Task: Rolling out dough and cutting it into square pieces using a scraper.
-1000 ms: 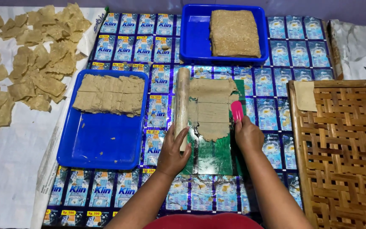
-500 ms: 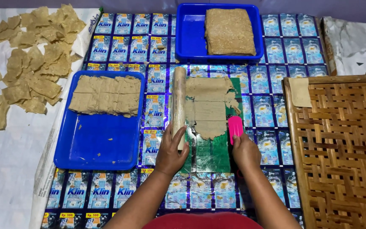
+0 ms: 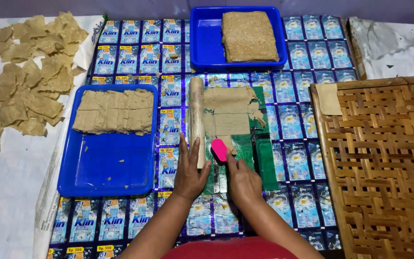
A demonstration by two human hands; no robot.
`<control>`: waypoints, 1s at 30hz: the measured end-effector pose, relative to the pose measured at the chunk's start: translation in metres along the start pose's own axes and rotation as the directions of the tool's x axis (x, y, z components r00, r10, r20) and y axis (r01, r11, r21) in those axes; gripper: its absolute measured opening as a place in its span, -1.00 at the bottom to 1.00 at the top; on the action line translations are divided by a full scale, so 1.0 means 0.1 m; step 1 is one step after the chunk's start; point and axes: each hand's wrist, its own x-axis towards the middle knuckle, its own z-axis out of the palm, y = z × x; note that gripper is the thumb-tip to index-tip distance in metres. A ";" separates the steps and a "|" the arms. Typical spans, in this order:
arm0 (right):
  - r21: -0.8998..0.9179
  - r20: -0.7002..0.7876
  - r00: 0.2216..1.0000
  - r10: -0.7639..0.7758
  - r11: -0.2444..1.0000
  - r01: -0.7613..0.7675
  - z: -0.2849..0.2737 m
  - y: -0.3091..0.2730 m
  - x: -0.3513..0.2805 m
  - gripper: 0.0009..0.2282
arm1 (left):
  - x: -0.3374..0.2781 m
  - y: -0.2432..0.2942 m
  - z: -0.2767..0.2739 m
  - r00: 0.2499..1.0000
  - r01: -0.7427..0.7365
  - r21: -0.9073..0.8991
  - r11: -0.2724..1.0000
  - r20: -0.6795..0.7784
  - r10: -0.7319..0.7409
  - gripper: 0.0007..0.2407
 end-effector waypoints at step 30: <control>-0.372 0.042 0.956 0.290 0.893 -0.254 -0.39 0.96 0.64 -0.52 | 0.80 0.26 0.31 0.967 -0.070 0.015 0.997 0.248 0.064 -0.58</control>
